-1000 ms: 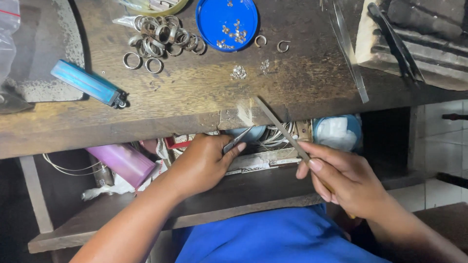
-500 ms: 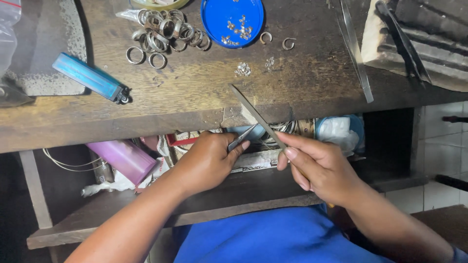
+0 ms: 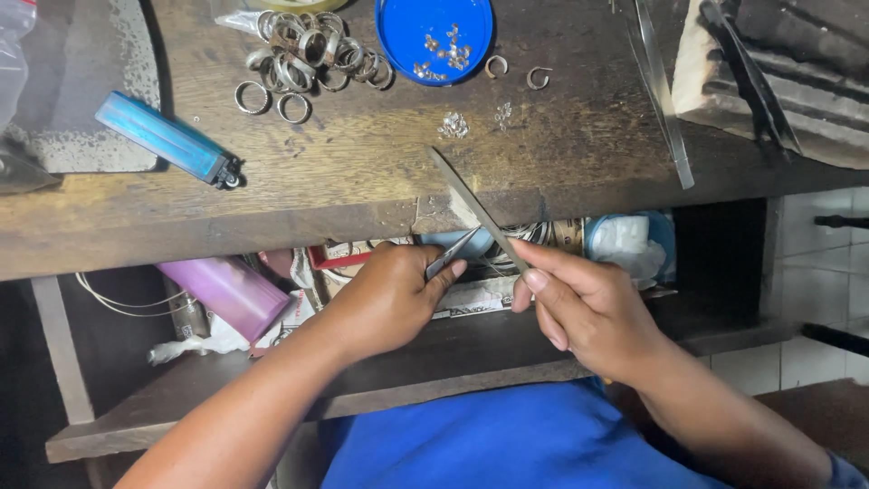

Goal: File small metal rings while holding them with pliers at a workbench

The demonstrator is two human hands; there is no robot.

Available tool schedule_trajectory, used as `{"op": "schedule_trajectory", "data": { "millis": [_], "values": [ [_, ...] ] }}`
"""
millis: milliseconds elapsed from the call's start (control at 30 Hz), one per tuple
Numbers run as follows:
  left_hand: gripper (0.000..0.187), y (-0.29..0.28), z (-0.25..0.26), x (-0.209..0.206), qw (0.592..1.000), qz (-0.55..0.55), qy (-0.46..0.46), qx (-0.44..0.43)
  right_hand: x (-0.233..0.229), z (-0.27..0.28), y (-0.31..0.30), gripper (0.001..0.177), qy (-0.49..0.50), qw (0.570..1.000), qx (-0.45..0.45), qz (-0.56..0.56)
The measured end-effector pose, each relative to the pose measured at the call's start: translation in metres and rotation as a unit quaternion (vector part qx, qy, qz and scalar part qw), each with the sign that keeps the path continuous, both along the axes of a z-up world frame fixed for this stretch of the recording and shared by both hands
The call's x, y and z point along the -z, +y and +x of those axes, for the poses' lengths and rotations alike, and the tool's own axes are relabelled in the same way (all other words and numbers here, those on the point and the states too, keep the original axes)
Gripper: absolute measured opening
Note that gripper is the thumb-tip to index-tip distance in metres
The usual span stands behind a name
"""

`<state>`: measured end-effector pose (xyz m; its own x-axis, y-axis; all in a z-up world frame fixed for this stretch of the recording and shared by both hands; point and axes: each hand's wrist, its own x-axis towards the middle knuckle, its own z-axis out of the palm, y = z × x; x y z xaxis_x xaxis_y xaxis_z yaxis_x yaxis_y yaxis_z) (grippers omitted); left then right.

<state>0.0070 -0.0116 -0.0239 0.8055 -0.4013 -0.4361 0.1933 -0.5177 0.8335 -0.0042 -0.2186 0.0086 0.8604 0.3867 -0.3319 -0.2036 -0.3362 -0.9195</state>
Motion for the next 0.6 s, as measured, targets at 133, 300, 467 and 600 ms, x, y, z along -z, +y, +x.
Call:
{"op": "schedule_trajectory", "data": {
  "millis": [133,300,467,600],
  "values": [
    [0.037,0.000,-0.001,0.003,1.000,0.000,-0.015,0.006,-0.006,-0.010,-0.012,0.038,0.013,0.999,-0.003,-0.034],
    [0.039,0.001,0.000,0.003,1.000,0.002,0.030,0.006,-0.007,-0.028,-0.029,0.037,0.005,1.000,0.000,-0.015],
    [0.037,-0.001,0.000,0.001,1.000,0.002,0.021,0.003,-0.005,-0.005,0.002,0.036,-0.021,0.999,0.005,-0.032],
    [0.038,0.000,-0.001,0.000,1.000,-0.007,0.014,0.000,-0.020,0.004,0.009,0.037,-0.047,0.996,0.041,-0.058]
  ]
}}
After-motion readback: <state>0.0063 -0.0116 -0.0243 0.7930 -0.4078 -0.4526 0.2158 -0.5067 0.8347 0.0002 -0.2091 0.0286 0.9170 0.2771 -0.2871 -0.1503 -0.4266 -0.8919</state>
